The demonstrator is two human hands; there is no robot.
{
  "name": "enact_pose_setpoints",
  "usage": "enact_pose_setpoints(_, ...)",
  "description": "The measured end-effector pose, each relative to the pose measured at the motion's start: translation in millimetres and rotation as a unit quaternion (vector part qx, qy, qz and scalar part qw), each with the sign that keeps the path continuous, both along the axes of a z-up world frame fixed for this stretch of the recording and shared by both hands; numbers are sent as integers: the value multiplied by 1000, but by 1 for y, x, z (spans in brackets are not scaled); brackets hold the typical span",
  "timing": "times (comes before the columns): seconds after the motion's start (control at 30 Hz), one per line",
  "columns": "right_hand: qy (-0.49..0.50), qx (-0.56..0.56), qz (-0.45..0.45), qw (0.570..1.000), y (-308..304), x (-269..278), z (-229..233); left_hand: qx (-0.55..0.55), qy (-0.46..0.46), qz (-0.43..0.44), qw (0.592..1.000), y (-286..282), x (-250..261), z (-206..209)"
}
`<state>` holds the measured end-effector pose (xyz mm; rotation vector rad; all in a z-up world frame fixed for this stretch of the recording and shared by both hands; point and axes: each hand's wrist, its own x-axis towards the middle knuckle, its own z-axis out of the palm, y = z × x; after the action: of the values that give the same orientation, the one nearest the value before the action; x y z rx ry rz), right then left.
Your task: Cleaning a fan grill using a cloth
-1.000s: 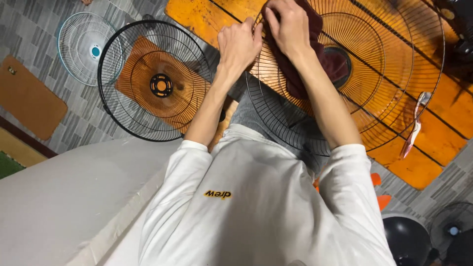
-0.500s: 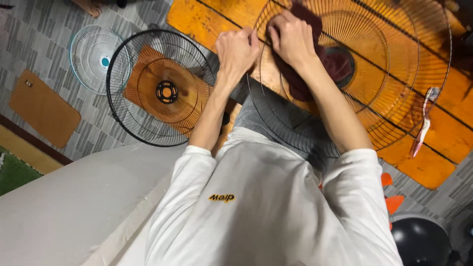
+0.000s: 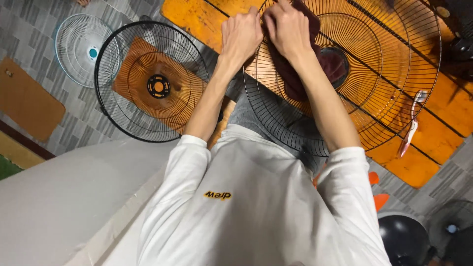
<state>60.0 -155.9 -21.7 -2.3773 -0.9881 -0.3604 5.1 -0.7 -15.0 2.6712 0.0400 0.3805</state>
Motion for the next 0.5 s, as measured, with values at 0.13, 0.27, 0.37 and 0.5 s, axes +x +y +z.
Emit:
enact_pose_setpoints(0.13,29,12,-9,999,5,-9,2,74,-29,6,997,6,3,-23)
enact_pose_setpoints(0.27,27,-25,-8,999,-11,-12,3,52,-44,23,997,3,1,-14)
enact_pose_setpoints(0.37,34,-45,0,998,-11,-10,-3,48,-37,21,998,1,-3,-16)
enact_pose_setpoints(0.5,11,4,6,1000,-8,-8,-7,55,-37,26,997,0,-2,-16)
